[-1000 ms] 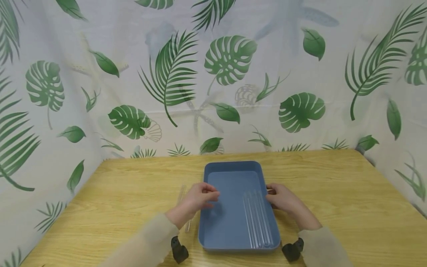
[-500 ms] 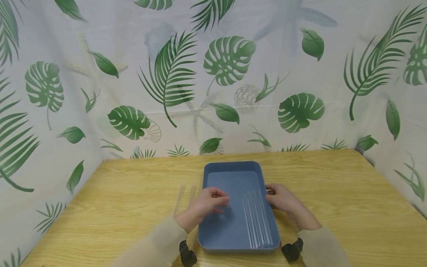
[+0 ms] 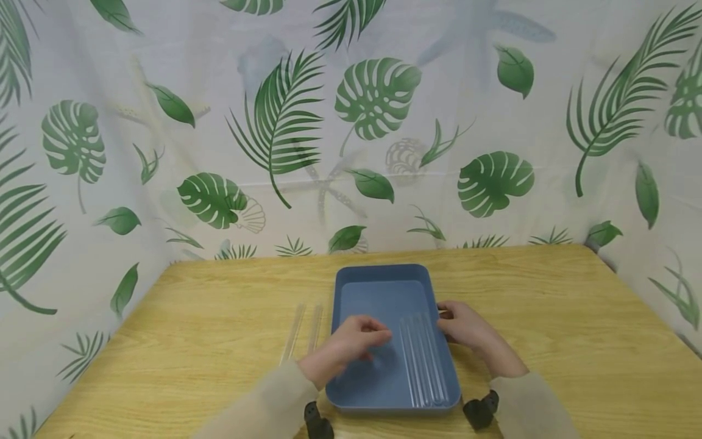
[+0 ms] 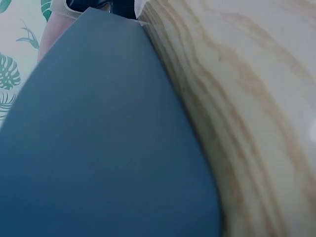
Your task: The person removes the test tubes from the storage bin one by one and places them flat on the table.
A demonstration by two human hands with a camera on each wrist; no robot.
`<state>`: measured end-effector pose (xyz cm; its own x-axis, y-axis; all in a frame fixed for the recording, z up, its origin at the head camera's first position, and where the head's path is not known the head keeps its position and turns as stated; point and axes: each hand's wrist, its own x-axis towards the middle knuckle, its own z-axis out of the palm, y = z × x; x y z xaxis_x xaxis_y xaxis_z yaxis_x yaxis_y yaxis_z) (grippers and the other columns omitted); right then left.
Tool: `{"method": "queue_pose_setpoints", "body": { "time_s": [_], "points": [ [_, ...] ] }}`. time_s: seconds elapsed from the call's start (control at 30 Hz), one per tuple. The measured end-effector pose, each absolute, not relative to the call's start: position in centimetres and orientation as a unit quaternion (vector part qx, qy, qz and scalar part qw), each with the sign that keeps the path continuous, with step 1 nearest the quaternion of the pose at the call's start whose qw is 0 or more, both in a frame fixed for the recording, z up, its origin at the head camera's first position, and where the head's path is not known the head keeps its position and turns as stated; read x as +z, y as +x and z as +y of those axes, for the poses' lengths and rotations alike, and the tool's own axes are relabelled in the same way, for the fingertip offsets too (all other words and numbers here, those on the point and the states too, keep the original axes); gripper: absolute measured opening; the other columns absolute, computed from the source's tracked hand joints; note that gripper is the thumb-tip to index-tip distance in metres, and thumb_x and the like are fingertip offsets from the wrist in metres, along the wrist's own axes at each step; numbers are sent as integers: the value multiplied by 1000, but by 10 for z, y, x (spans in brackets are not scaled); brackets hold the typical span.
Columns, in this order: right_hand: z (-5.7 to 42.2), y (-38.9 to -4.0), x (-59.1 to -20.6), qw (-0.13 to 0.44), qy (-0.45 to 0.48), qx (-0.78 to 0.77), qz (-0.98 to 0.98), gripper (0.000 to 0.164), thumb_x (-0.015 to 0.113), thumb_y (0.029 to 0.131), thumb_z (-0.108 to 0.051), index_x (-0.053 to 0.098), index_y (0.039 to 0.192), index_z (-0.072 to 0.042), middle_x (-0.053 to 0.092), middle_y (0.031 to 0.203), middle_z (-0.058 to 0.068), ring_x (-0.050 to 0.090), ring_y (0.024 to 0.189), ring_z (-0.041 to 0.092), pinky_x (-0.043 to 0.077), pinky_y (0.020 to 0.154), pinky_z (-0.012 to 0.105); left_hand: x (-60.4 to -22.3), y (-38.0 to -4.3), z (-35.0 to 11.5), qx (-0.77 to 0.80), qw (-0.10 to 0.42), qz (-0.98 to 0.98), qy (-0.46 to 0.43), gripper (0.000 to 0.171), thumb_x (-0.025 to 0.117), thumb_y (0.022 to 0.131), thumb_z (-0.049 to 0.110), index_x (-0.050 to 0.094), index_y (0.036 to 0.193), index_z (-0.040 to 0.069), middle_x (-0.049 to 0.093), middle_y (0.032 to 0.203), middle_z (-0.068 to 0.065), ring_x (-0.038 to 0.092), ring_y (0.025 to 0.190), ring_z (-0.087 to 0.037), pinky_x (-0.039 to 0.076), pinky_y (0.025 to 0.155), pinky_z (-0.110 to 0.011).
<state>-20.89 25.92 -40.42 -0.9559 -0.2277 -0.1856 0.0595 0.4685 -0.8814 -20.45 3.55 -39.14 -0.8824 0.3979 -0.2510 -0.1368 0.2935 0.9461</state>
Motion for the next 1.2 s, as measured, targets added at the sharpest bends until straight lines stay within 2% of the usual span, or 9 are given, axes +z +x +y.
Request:
{"method": "queue_pose_setpoints", "body": {
  "time_s": [0.13, 0.53, 0.8, 1.2],
  "points": [
    [259, -209, -404, 141, -51, -514, 844, 49, 41, 89, -4, 21, 128, 20, 35, 123, 38, 47, 105, 39, 47, 78, 40, -392, -203, 40, 582, 241, 773, 76, 19, 62, 84, 20, 61, 94, 4, 57, 84, 0, 55, 76, -13, 46, 54, -28],
    [259, -210, -403, 140, -55, -513, 845, 49, 39, 89, -3, 21, 128, 20, 34, 123, 39, 47, 106, 41, 47, 78, 41, -394, -196, 47, 583, 277, 762, 53, 21, 61, 84, 20, 60, 95, 2, 58, 87, -1, 58, 80, -15, 51, 65, -32],
    [261, -211, -405, 141, -59, -510, 847, 49, 40, 89, -3, 21, 127, 22, 35, 122, 39, 48, 104, 40, 47, 77, 41, -397, -193, 51, 580, 290, 760, 48, 22, 60, 85, 18, 60, 95, -2, 60, 90, -4, 60, 82, -17, 51, 67, -32],
    [259, -210, -404, 141, -53, -515, 844, 48, 39, 89, -3, 21, 128, 20, 34, 123, 38, 46, 106, 41, 47, 78, 41, -399, -192, 61, 581, 299, 757, 24, 35, 62, 84, 18, 55, 108, -6, 59, 95, -8, 60, 84, -18, 51, 68, -34]
  ]
}}
